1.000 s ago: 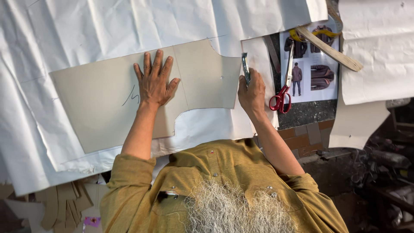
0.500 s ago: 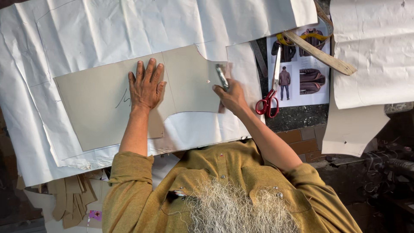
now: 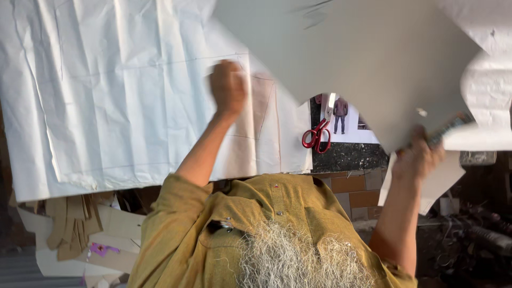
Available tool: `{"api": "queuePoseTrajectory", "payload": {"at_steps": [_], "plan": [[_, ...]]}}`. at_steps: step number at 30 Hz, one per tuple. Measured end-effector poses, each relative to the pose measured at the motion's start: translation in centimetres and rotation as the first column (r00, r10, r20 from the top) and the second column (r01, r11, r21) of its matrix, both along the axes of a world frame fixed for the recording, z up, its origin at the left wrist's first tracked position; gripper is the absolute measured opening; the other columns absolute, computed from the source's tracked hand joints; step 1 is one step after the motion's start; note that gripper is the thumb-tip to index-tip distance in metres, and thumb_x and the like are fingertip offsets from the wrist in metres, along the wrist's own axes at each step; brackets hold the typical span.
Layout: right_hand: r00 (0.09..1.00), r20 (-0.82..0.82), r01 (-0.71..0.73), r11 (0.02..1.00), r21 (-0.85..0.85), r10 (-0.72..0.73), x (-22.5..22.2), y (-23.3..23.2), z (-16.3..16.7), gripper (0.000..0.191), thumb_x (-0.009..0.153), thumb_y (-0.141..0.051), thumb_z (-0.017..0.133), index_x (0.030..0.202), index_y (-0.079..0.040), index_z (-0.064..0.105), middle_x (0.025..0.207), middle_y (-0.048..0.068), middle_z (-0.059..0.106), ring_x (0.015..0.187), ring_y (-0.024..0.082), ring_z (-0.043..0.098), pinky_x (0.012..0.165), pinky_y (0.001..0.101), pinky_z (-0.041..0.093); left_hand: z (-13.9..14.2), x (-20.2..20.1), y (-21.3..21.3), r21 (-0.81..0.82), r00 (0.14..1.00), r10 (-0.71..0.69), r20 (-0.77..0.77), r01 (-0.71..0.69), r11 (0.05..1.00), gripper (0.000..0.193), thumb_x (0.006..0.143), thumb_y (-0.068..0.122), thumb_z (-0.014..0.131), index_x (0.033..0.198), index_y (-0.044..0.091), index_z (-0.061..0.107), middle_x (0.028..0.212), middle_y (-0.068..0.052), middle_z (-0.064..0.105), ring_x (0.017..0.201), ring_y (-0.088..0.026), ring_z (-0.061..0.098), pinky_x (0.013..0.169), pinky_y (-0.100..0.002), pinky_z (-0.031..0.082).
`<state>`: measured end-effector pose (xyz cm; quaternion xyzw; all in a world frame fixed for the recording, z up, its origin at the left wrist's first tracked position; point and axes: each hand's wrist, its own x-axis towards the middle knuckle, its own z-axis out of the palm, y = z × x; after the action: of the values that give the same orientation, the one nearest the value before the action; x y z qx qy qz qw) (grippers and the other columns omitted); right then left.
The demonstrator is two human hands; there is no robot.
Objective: The person holds a cardboard garment pattern piece on a large sheet of white paper and traces around it with a pencil, then uses a steel ruler to draw straight guide lines. They then cut along the drawn lines with red-handled scissors, cutting the traced pattern shape out of the paper.
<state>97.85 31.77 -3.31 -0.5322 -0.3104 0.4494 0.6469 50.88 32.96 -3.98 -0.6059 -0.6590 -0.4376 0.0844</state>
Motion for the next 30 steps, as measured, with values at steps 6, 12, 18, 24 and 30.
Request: {"api": "queuePoseTrajectory", "payload": {"at_steps": [6,12,18,24,30], "plan": [[0.908,0.009,0.392,0.842,-0.372,-0.419,2.6,-3.2,-0.3,0.043,0.1,-0.014,0.07,0.132,-0.011,0.042,0.084,0.003,0.061,0.057,0.007,0.057,0.049,0.0259,0.052,1.4,11.0,8.2,-0.594,0.776,-0.577,-0.254,0.346,0.727,0.033,0.09,0.014,0.06,0.117,0.031,0.068,0.138,-0.005,0.047,0.112,-0.036,0.057,0.081,-0.053,0.054],[0.984,-0.129,0.077,0.948,-0.309,-0.123,1.4,-5.8,-2.4,0.021,0.111,-0.015,0.061,0.105,-0.004,0.045,0.082,0.002,0.054,0.057,0.007,0.049,0.054,0.031,0.05,0.5,13.2,11.3,-0.66,0.671,-0.616,-0.412,0.247,0.71,0.017,0.085,0.008,0.065,0.086,0.024,0.072,0.133,-0.003,0.049,0.103,-0.027,0.062,0.081,-0.036,0.06],[0.977,-0.188,-0.156,0.931,-0.331,0.097,1.7,-7.5,-1.5,0.023,0.115,-0.022,0.052,0.103,-0.003,0.048,0.096,0.014,0.066,0.059,0.007,0.051,0.058,0.0293,0.051,1.8,13.3,12.3,-0.721,0.496,-0.74,-0.455,0.282,0.633,0.014,0.086,0.012,0.066,0.074,0.018,0.067,0.109,0.0,0.059,0.096,-0.024,0.065,0.07,-0.038,0.06],[0.963,-0.144,-0.265,0.89,-0.372,0.227,2.8,-8.4,-1.1,0.025,0.116,-0.025,0.053,0.11,-0.001,0.051,0.099,0.018,0.07,0.061,0.009,0.053,0.056,0.0309,0.051,8.3,11.7,9.8,-0.418,0.527,-0.731,-0.433,0.601,0.681,0.015,0.102,0.005,0.058,0.092,0.015,0.062,0.083,-0.003,0.058,0.085,-0.021,0.064,0.06,-0.031,0.057],[0.984,-0.006,-0.166,0.91,-0.38,0.176,2.7,-10.0,-2.0,0.024,0.117,-0.022,0.054,0.123,0.001,0.057,0.088,0.01,0.067,0.058,0.008,0.053,0.053,0.0313,0.051,14.5,1.9,5.3,-0.101,0.773,-0.545,0.324,0.601,0.793,0.017,0.107,0.02,0.066,0.113,0.006,0.061,0.1,-0.008,0.069,0.089,-0.019,0.071,0.076,-0.029,0.06]]}}
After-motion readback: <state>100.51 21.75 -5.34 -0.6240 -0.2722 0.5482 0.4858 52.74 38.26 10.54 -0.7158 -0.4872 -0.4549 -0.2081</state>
